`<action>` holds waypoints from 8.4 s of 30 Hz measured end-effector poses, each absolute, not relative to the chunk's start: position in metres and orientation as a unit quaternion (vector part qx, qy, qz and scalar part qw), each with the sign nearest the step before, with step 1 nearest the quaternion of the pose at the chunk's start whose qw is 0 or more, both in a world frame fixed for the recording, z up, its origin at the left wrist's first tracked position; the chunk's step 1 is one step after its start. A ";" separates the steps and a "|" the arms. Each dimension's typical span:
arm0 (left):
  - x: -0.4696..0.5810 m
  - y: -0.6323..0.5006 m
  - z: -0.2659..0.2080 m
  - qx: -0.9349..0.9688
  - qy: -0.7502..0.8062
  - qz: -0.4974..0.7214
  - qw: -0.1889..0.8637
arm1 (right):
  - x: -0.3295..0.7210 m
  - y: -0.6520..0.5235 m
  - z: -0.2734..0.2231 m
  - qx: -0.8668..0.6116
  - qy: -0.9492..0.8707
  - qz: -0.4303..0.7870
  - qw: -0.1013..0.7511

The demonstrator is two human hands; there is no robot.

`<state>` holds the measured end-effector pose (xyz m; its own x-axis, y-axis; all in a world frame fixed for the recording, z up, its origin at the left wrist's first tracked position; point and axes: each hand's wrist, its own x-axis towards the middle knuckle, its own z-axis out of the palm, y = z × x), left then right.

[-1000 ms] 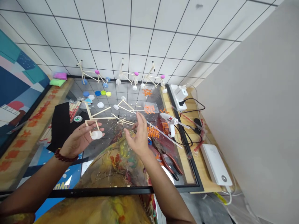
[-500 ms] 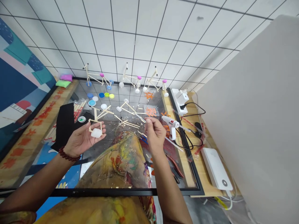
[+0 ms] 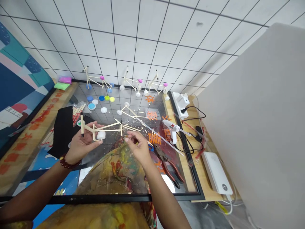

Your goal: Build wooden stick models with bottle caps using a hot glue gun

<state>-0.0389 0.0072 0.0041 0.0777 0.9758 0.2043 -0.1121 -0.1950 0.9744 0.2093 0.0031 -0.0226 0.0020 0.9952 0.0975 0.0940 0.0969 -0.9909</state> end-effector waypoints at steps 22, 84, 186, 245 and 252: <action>-0.024 -0.005 0.005 0.551 0.451 0.501 0.493 | 0.197 -0.002 -0.006 -0.522 -0.594 0.405 0.459; -0.025 -0.004 0.020 0.001 0.248 0.317 0.915 | 0.213 -0.001 -0.002 -0.501 -0.656 0.181 0.535; -0.023 -0.009 0.021 0.699 0.552 0.321 0.321 | 0.200 -0.006 -0.015 -0.471 -0.754 0.231 0.396; -0.022 -0.004 0.023 0.726 0.447 0.397 0.340 | 0.298 -0.072 -0.012 -0.640 -0.449 0.253 0.570; -0.026 0.000 0.023 0.738 0.433 0.418 0.306 | 0.280 -0.070 -0.024 -0.622 -0.466 0.290 0.559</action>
